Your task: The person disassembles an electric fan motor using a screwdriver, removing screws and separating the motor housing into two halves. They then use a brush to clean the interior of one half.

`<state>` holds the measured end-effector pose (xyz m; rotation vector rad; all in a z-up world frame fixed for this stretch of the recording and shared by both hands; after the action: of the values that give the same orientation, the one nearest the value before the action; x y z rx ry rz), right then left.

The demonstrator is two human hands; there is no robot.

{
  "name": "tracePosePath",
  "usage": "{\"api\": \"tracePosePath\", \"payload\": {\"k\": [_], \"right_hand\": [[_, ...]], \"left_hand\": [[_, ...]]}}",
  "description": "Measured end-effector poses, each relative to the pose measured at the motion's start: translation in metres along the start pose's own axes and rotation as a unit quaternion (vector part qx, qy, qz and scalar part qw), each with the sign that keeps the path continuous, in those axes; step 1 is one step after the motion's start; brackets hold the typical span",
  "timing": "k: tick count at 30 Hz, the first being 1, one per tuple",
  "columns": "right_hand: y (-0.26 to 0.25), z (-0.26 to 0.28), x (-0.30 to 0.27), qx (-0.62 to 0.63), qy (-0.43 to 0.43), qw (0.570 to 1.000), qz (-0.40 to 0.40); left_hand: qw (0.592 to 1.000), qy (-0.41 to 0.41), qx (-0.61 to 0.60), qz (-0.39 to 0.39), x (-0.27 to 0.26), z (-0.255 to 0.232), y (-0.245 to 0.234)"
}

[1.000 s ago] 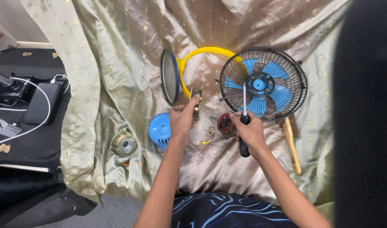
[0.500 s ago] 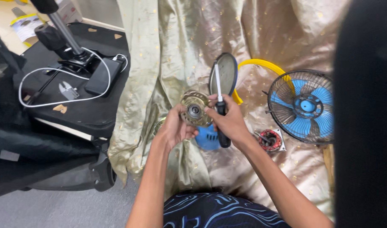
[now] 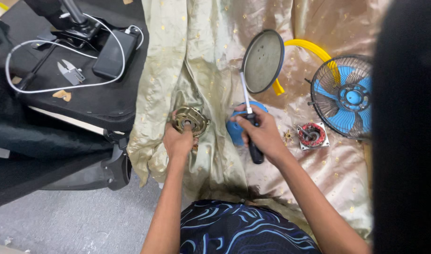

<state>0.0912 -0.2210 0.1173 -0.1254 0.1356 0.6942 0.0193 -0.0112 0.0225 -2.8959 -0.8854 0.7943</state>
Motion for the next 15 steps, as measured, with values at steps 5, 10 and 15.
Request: {"api": "tracePosePath", "payload": {"k": [5,10,15], "right_hand": [[-0.080,-0.020,-0.049,-0.069,0.025,0.977,-0.199],[-0.150,-0.064,-0.096,-0.126,0.091,0.908,-0.390],[-0.188,-0.110,-0.110,-0.016,0.155,0.909,-0.386]], "left_hand": [[0.944,0.116,0.266,-0.158,-0.041,-0.034,-0.002],[0.873,0.381,0.249,-0.175,-0.086,-0.074,0.030],[0.873,0.448,0.158,0.107,-0.116,-0.084,0.122]]}}
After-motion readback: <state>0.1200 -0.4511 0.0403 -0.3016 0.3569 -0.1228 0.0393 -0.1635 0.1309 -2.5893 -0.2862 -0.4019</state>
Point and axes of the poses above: each hand's wrist, its own x-axis towards the middle knuckle, its own y-axis out of the palm, z = x × y, the point moved 1 cm from there along x, towards the middle knuckle, and after that the axes turned 12 degrees about z, right-handed, at the moved point
